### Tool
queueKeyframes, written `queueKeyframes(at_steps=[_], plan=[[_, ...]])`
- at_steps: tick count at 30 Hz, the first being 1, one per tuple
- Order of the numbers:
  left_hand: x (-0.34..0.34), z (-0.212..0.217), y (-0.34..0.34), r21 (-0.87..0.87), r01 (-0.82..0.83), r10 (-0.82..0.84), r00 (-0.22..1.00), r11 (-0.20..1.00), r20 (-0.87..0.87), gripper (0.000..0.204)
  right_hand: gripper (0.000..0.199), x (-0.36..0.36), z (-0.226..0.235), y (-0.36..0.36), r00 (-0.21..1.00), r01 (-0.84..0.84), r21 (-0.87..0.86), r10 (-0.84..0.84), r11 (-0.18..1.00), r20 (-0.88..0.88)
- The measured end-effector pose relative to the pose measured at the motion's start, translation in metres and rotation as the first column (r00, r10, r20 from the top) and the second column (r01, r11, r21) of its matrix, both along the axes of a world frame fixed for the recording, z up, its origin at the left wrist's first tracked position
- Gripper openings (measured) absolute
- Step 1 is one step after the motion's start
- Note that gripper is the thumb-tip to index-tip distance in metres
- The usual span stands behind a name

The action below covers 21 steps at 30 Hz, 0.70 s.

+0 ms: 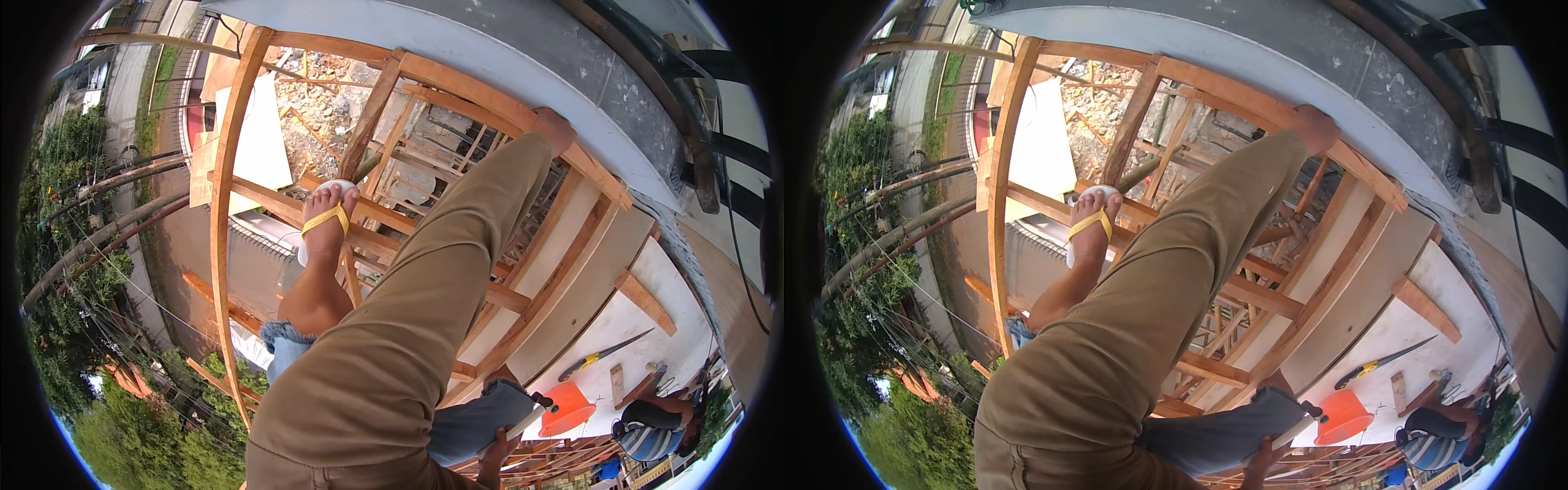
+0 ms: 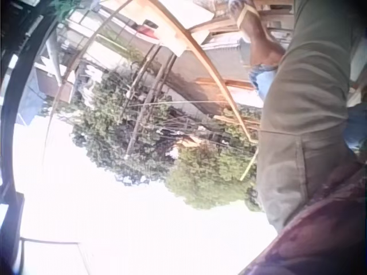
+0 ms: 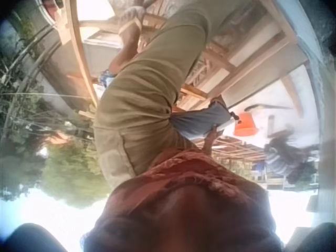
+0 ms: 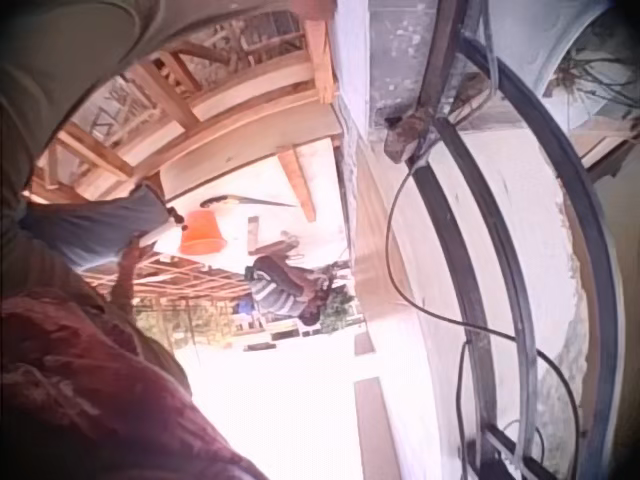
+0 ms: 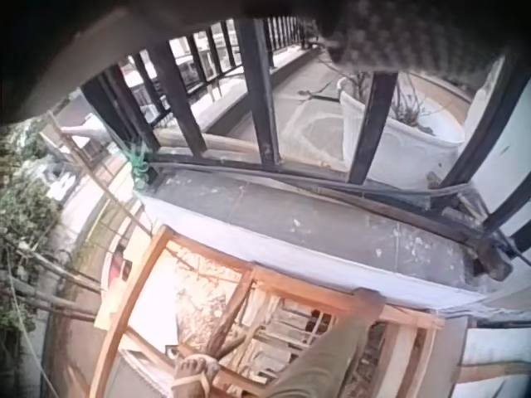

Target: The person uses a hand saw to cut a wooden plank, then positions and secures it to a wooden frame using a hammer and nails. The person repeatedly hammers nails into the frame to fasten the plank in place.

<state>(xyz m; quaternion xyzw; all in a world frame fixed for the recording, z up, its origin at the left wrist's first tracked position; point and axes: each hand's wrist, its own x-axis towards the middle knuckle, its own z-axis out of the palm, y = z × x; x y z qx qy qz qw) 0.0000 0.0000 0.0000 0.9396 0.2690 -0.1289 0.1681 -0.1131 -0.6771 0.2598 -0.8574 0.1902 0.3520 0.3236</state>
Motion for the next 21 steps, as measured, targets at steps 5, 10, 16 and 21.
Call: queueKeyframes(at_steps=[5,10,16,21], plan=[[0.007,-0.013,-0.005,-0.029,-0.063,0.065,0.996,0.998,0.068,0.027,0.044,0.005,-0.001,-0.005,0.999,-0.045,0.015,0.045,0.999,0.03],[0.0,0.001,-0.002,0.015,-0.084,0.084,0.996,0.996,0.042,0.025,0.039,0.008,0.002,0.009,0.994,-0.095,-0.014,0.095,0.995,0.057],[0.003,0.002,0.01,-0.103,0.045,-0.051,0.997,0.994,-0.054,0.026,0.04,0.021,0.007,0.026,0.958,-0.286,-0.108,0.287,0.952,-0.01],[0.013,0.011,0.014,-0.139,0.109,-0.136,0.97,0.984,-0.201,0.051,0.049,0.057,-0.016,0.052,0.722,-0.631,-0.401,0.691,0.665,0.01]])
